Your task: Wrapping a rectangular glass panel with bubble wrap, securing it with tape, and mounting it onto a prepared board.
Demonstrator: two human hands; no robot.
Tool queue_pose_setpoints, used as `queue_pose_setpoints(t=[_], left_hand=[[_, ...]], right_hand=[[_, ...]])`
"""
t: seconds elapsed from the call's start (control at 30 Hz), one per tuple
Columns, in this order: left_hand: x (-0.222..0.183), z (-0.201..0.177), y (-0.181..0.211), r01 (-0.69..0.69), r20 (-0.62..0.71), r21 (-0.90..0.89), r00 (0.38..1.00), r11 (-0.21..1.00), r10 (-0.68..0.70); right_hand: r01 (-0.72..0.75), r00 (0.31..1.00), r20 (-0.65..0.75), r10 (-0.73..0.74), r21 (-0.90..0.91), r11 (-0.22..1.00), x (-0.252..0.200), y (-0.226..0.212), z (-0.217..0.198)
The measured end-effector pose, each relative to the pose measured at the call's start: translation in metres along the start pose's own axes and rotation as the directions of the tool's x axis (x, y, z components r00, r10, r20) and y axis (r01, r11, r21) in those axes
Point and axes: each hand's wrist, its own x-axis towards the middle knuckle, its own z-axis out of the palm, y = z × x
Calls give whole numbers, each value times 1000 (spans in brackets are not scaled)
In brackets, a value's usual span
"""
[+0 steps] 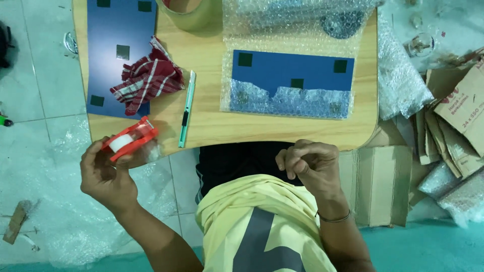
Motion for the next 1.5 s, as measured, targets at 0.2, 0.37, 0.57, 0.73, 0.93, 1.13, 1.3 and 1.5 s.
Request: queue_pose_setpoints(t=[0.2,0.37,0.57,0.73,0.93,1.13,1.3,1.5], left_hand=[[3,-2,-2,-96,28,89,995,991,94],[5,-3,3,-133,71,152,990,979,123],[8,-4,11,-204,176,181,969,962,173],[12,-4,20,-258,261,223,945,940,197],[13,5,27,-318,231,317,940,893,253],[6,45,73,-315,192,409,947,857,256],[-5,103,116,-212,400,-77,888,974,225],[19,138,139,-170,673,-254,676,952,300]], right_hand=[[-64,996,62,56,127,990,1,-7,2],[-48,989,142,28,136,990,4,-10,4],[-30,994,103,23,64,998,4,-10,7],[-45,993,113,39,50,998,2,-6,5],[-29,996,79,30,-11,1000,0,-2,3],[-96,995,22,98,-80,992,-1,-3,4],[-148,989,-22,147,-50,988,0,-4,8],[-118,993,-22,116,-144,983,-2,-7,12]])
